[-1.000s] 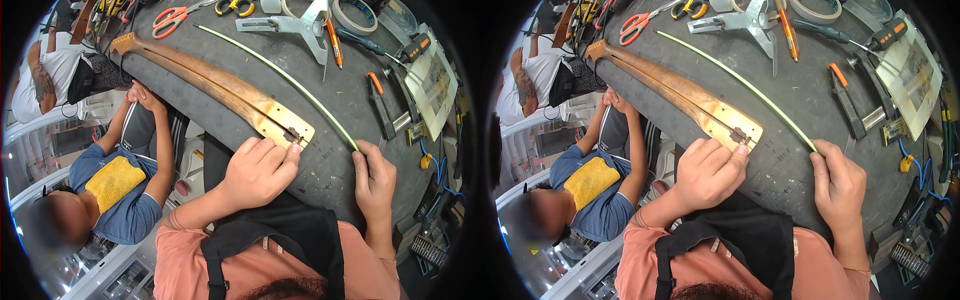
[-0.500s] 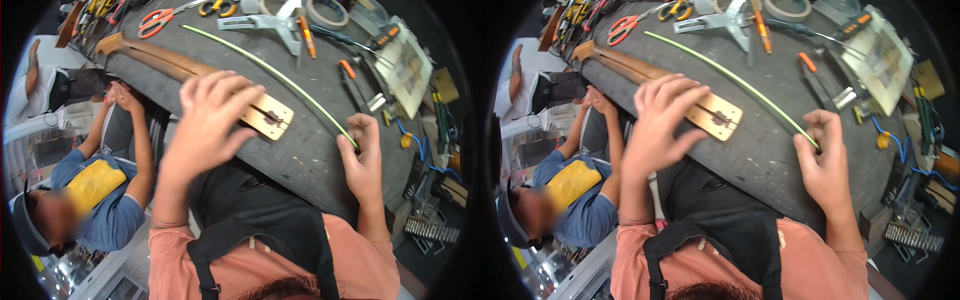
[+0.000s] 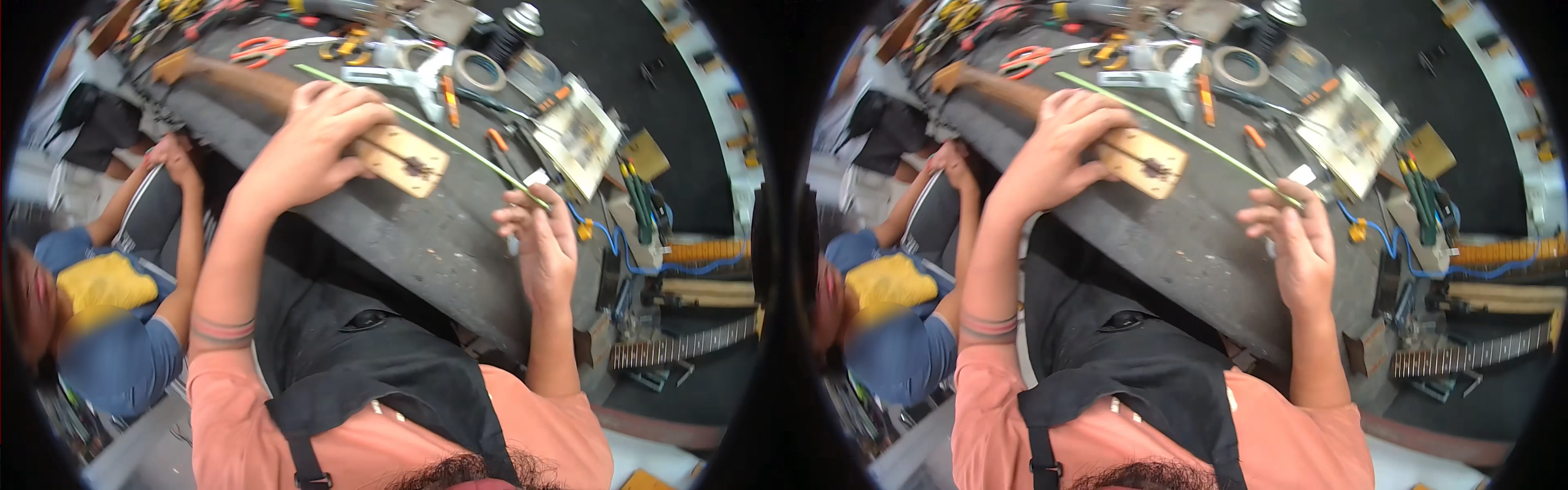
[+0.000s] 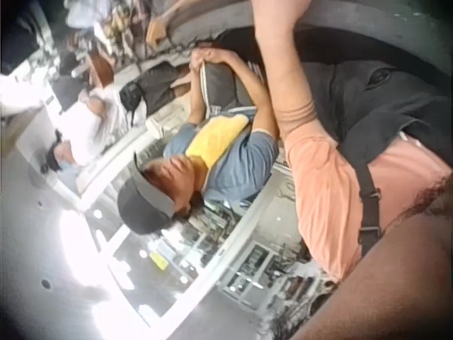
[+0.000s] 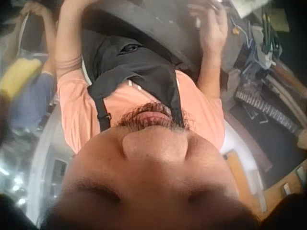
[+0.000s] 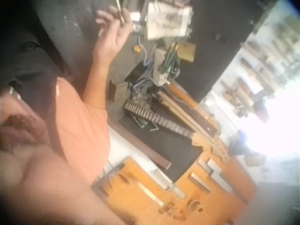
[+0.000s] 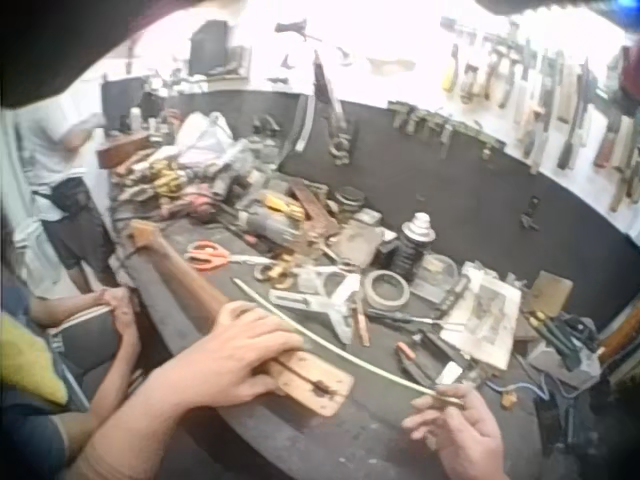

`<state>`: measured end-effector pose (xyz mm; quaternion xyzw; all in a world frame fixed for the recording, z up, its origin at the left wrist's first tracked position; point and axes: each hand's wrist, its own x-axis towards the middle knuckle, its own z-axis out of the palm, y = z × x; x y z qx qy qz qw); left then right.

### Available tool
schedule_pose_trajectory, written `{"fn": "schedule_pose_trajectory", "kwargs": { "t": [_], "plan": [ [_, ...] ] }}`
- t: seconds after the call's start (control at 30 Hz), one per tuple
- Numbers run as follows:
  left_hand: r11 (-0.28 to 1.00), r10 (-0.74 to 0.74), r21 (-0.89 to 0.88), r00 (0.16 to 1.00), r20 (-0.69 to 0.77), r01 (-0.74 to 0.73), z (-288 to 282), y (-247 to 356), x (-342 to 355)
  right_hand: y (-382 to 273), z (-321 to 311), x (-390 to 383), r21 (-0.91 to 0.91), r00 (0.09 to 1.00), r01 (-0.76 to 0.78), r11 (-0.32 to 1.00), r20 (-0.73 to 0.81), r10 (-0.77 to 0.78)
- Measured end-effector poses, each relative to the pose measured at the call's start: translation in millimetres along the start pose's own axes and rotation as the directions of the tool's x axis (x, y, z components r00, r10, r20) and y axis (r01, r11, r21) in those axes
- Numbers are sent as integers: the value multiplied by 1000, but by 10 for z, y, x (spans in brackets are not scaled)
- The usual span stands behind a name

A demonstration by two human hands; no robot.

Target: The person applies glue to a groove on a wooden guitar neck and inserts a thin green strip. They then use a screwdriver to adjust a metal plate on the neck while another person sits nearby.

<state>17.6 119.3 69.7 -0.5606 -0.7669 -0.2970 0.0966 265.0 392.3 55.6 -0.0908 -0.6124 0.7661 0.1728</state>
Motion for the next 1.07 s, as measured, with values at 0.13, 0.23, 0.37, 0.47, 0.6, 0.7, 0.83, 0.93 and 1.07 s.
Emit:
{"fn": "schedule_pose_trajectory", "kwargs": {
  "t": [0.13, 0.23, 0.37, 0.47, 0.6, 0.7, 0.83, 0.93, 1.07],
  "plan": [
    [1000, 15, -19, 989, -150, -18, -98, -2, 9, 63, 35, -24, -49, 996, 66, 997, -64, -69],
    [998, 45, -20, 962, -270, -52, -186, 11, 26, 75, 43, -18, -25, 993, 98, 995, -56, -99],
    [997, 42, -40, 943, -331, -59, -305, 22, 47, 100, 88, -18, -18, 992, 107, 994, -70, -108],
    [997, 44, -38, 936, -348, -61, -384, 26, 75, 99, 92, -18, -25, 992, 103, 994, -70, -105],
    [997, 42, -39, 928, -369, -61, -403, 1, 129, 96, 75, -43, -32, 992, 110, 993, -64, -112],
    [999, 29, -23, 922, -385, -41, -398, -9, 134, 87, 96, -44, -33, 992, 107, 994, -70, -109],
    [1000, 18, 20, 919, -394, -11, -362, -15, 158, 95, 49, -47, -43, 992, 110, 993, -53, -112],
    [1000, 11, 7, 912, -410, -9, -329, -14, 188, 107, 6, -55, -58, 992, 107, 993, -64, -111],
    [1000, -4, -4, 915, -404, 3, -306, -37, 196, 139, -45, -33, -71, 993, 98, 993, -57, -102]
  ]
}}
